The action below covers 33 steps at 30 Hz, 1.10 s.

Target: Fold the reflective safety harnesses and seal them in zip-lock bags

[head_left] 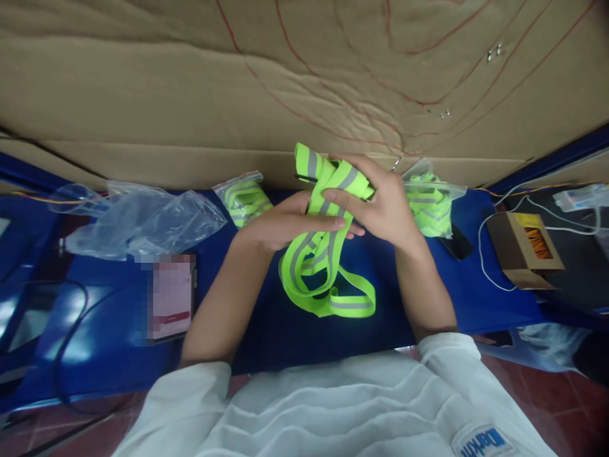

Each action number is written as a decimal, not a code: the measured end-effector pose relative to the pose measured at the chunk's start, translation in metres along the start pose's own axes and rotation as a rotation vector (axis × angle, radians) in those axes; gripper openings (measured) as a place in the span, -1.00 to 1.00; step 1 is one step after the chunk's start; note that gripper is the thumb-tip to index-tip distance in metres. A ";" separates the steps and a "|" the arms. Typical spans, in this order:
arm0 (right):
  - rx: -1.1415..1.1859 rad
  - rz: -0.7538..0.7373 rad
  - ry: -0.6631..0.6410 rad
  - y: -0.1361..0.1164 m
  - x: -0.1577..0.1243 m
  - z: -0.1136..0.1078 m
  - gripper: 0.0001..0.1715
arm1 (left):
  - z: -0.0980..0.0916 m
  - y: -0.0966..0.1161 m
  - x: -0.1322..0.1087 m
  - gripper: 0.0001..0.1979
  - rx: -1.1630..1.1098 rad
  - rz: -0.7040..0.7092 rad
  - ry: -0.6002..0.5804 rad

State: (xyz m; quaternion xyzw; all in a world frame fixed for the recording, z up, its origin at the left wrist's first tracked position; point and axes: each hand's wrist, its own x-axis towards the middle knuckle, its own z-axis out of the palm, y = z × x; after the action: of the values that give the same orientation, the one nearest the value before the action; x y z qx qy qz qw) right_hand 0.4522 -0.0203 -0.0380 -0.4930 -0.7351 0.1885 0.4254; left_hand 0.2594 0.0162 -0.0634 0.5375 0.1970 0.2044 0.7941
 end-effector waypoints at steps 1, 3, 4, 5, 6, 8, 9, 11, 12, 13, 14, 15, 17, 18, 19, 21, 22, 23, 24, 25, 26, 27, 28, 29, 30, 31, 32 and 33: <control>-0.011 0.001 0.046 0.000 0.000 -0.002 -0.44 | 0.002 -0.001 0.001 -0.56 -0.067 -0.043 -0.010; -0.023 0.001 0.171 0.001 0.000 -0.008 -0.49 | 0.005 -0.004 0.004 -0.49 -0.116 -0.089 -0.049; -0.028 0.001 0.228 0.002 -0.001 -0.013 -0.50 | 0.006 -0.006 0.006 -0.47 -0.104 -0.094 -0.066; -0.036 0.003 0.270 0.002 -0.001 -0.017 -0.49 | 0.007 -0.008 0.008 -0.45 -0.079 -0.090 -0.079; -0.051 0.004 0.295 0.003 -0.002 -0.021 -0.47 | 0.008 -0.010 0.009 -0.44 -0.052 -0.075 -0.087; -0.098 0.001 0.306 0.004 -0.003 -0.027 -0.43 | 0.011 -0.015 0.012 -0.40 -0.022 -0.043 -0.085; -0.126 -0.010 0.301 0.003 -0.004 -0.030 -0.42 | 0.013 -0.017 0.014 -0.38 -0.026 -0.025 -0.081; -0.195 -0.070 0.291 0.001 -0.004 -0.032 -0.44 | 0.017 -0.020 0.016 -0.34 -0.067 0.024 -0.061; -0.241 -0.109 0.279 0.000 -0.005 -0.033 -0.45 | 0.020 -0.021 0.017 -0.32 -0.100 0.050 -0.045; -0.289 -0.155 0.270 -0.001 -0.005 -0.034 -0.44 | 0.023 -0.021 0.019 -0.31 -0.136 0.068 -0.026; -0.335 -0.201 0.264 -0.001 -0.005 -0.034 -0.43 | 0.026 -0.022 0.020 -0.31 -0.167 0.077 -0.002; -0.379 -0.232 0.261 -0.001 -0.006 -0.034 -0.40 | 0.030 -0.022 0.021 -0.32 -0.192 0.075 0.025; -0.438 -0.233 0.258 -0.001 -0.006 -0.033 -0.36 | 0.038 -0.022 0.022 -0.36 -0.223 0.050 0.087; -0.446 -0.205 0.253 0.000 -0.006 -0.032 -0.35 | 0.042 -0.022 0.022 -0.40 -0.226 0.032 0.114; -0.437 -0.167 0.245 0.000 -0.005 -0.032 -0.34 | 0.044 -0.023 0.023 -0.44 -0.221 0.012 0.129; -0.357 -0.095 0.259 0.000 -0.005 -0.031 -0.35 | 0.047 -0.025 0.022 -0.51 -0.201 -0.020 0.126; -0.285 -0.073 0.285 0.000 -0.005 -0.032 -0.36 | 0.046 -0.025 0.021 -0.51 -0.181 -0.023 0.118; -0.201 -0.051 0.307 0.000 -0.005 -0.033 -0.37 | 0.043 -0.026 0.020 -0.51 -0.144 -0.017 0.108; -0.113 -0.023 0.315 0.000 -0.005 -0.034 -0.40 | 0.039 -0.025 0.019 -0.50 -0.086 -0.001 0.099; -0.024 0.016 0.307 0.001 -0.005 -0.035 -0.44 | 0.034 -0.025 0.018 -0.51 -0.004 0.023 0.094; 0.063 0.063 0.283 0.002 -0.005 -0.036 -0.48 | 0.029 -0.023 0.017 -0.52 0.094 0.058 0.094; 0.147 0.116 0.251 0.004 -0.005 -0.037 -0.51 | 0.023 -0.022 0.016 -0.56 0.198 0.098 0.096; 0.226 0.170 0.220 0.006 -0.005 -0.036 -0.54 | 0.018 -0.021 0.016 -0.59 0.290 0.137 0.097; 0.296 0.220 0.196 0.010 -0.005 -0.035 -0.56 | 0.013 -0.020 0.015 -0.61 0.354 0.169 0.096; 0.357 0.264 0.165 0.014 -0.003 -0.031 -0.57 | 0.010 -0.019 0.014 -0.61 0.389 0.187 0.090; 0.408 0.300 0.124 0.018 -0.002 -0.027 -0.56 | 0.007 -0.019 0.013 -0.62 0.398 0.193 0.080; 0.447 0.331 0.072 0.023 0.001 -0.022 -0.55 | 0.005 -0.019 0.013 -0.62 0.386 0.185 0.059; 0.465 0.357 0.024 0.028 0.003 -0.015 -0.53 | 0.005 -0.019 0.012 -0.62 0.360 0.172 0.030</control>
State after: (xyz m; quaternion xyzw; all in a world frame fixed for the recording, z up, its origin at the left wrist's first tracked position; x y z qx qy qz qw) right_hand 0.4801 -0.0072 -0.0478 -0.5061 -0.5688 0.4177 0.4958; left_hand 0.2743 0.0129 -0.0805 0.6825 0.1956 0.2408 0.6617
